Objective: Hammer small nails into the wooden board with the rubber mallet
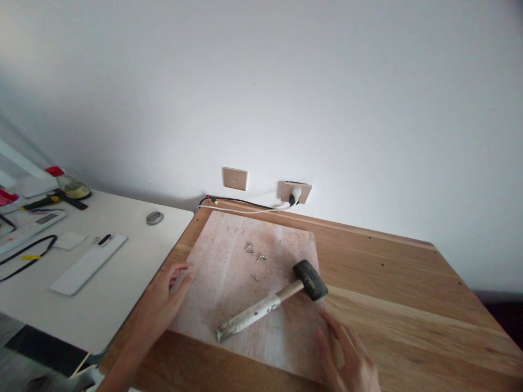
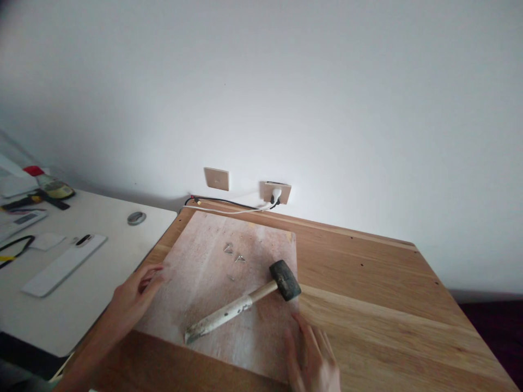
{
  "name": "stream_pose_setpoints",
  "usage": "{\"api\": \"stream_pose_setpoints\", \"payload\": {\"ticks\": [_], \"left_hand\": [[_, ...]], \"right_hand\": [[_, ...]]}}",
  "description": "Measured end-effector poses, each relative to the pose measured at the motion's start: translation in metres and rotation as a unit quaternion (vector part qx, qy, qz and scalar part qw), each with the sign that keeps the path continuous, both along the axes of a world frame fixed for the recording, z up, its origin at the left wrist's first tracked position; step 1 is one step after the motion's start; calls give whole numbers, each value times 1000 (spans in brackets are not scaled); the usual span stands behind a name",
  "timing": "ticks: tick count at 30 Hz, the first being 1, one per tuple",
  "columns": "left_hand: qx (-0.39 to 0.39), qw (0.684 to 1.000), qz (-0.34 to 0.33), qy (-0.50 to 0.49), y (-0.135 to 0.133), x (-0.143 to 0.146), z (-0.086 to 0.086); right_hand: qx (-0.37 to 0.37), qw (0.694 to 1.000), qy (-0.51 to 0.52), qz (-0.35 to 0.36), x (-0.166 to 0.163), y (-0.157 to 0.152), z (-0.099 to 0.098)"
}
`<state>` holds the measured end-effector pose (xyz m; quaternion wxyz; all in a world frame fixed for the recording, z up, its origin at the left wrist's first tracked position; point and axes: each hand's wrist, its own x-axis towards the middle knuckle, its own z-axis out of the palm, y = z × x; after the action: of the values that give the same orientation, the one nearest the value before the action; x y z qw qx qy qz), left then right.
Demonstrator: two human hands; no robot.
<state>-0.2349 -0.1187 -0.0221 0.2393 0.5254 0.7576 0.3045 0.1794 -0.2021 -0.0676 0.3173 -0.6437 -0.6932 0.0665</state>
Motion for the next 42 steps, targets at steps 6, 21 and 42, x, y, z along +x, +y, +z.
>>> {"api": "stream_pose_setpoints", "payload": {"ticks": [6, 21, 42], "left_hand": [[-26, 994, 72, 81, 4, -18, 12], [61, 991, 65, 103, 5, -41, 11], [49, 990, 63, 118, 7, -31, 9]], "right_hand": [[0, 998, 17, 59, -18, 9, -8], [20, 995, 64, 72, -53, 12, -5], [23, 996, 22, 77, -32, 33, -2]]}}
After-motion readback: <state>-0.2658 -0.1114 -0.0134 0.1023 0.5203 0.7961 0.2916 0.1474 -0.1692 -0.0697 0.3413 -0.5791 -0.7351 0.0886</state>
